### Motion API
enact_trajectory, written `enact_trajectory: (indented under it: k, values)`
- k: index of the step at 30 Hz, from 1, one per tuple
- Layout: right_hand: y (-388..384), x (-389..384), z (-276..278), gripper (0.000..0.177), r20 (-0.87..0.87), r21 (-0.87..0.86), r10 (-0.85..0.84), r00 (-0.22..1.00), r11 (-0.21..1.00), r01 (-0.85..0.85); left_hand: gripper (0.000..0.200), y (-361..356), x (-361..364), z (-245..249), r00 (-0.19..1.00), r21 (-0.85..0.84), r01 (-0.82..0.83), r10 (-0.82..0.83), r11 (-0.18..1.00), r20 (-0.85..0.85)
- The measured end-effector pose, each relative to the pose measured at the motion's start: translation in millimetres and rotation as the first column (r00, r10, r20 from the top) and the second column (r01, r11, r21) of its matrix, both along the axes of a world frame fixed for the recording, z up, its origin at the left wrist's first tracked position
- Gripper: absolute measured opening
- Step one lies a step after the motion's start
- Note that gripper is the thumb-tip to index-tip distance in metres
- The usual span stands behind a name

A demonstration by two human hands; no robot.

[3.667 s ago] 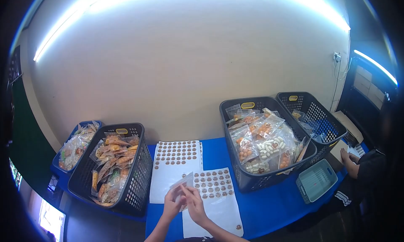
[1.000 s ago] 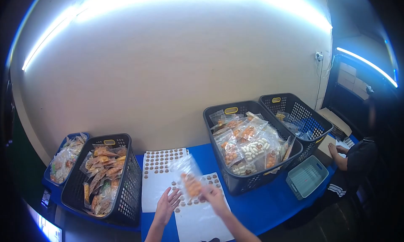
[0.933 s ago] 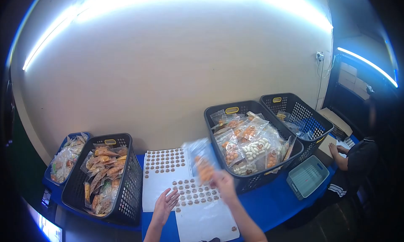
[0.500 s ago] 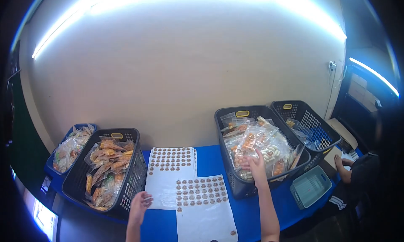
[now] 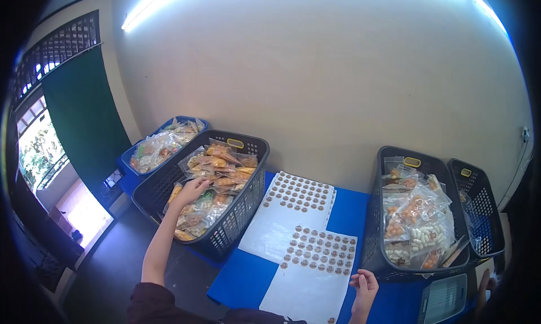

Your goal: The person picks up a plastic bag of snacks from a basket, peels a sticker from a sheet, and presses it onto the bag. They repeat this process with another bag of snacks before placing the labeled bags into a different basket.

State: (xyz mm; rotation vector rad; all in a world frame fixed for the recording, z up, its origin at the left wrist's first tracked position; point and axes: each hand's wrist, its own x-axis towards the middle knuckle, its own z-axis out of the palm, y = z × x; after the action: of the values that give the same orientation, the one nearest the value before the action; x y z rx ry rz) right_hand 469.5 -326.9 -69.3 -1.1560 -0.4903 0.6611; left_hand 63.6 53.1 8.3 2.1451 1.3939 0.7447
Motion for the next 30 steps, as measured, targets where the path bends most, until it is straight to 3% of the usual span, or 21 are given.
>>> enact_trajectory:
  k: [3, 4, 7, 10, 13, 17, 18, 21, 23, 24, 25, 27, 30]
  values:
    - [-3, -4, -10, 0.013, -0.075, -0.033, -0.049, 0.996, 0.998, 0.047, 0.049, 47, -25, -58, 0.929, -0.288, 0.042, -0.144, 0.957, -0.341]
    - [-4, -5, -13, 0.013, -0.083, -0.043, -0.069, 0.994, 0.997, 0.066, 0.056, 66, -33, -88, 0.869, -0.39, 0.095, -0.268, 0.916, -0.416]
    - [-16, -1, -19, 0.014, -0.079, -0.084, -0.128, 0.989, 0.989, 0.121, 0.085, 48, -29, -98, 0.823, -0.829, -0.136, -0.404, 0.543, -0.399]
    - [-31, 2, -24, 0.02, -0.097, -0.107, -0.171, 0.98, 0.981, 0.161, 0.108, 47, -15, -125, 0.493, -0.627, -0.165, -0.487, 0.761, -0.721]
    - [-39, -2, -29, 0.02, -0.131, -0.107, -0.206, 0.97, 0.975, 0.192, 0.108, 26, -5, -123, 0.555, -0.438, -0.203, -0.266, 0.876, -0.788]
    - [-39, -8, -37, 0.02, -0.21, -0.161, -0.228, 0.951, 0.967, 0.196, 0.12, 65, -24, -169, 0.579, -0.495, -0.126, -0.342, 0.86, -0.74]
    - [-38, -8, -41, 0.02, -0.232, -0.161, -0.219, 0.948, 0.97, 0.185, 0.09, 48, -19, -137, 0.637, -0.492, -0.015, -0.371, 0.87, -0.675]
    - [-35, -12, -44, 0.02, -0.245, -0.162, -0.198, 0.949, 0.974, 0.162, 0.052, 58, -17, -103, 0.89, -0.424, -0.076, -0.13, 0.902, -0.436]
    - [-30, -15, -47, 0.019, -0.222, -0.164, -0.168, 0.961, 0.977, 0.133, 0.035, 39, -10, -61, 0.999, -0.281, -0.036, 0.027, 0.959, -0.035]
    - [-27, -12, -57, 0.018, -0.242, -0.162, -0.153, 0.958, 0.98, 0.116, 0.035, 45, -11, -57, 0.997, 0.042, 0.043, -0.046, 0.998, 0.057]
    - [-24, -14, -64, 0.018, -0.262, -0.159, -0.14, 0.955, 0.982, 0.101, 0.031, 63, -15, -67, 0.996, 0.339, 0.009, -0.038, 0.941, 0.079]
    - [-13, -28, -53, 0.015, -0.265, -0.117, -0.08, 0.961, 0.992, 0.05, 0.031, 46, 1, -31, 0.923, 0.215, -0.006, -0.077, 0.977, 0.376]
    - [8, -42, -54, 0.012, -0.263, -0.149, 0.0, 0.965, 0.988, -0.041, 0.031, -27, 40, 44, 0.67, 0.162, 0.023, -0.136, 0.986, 0.73]
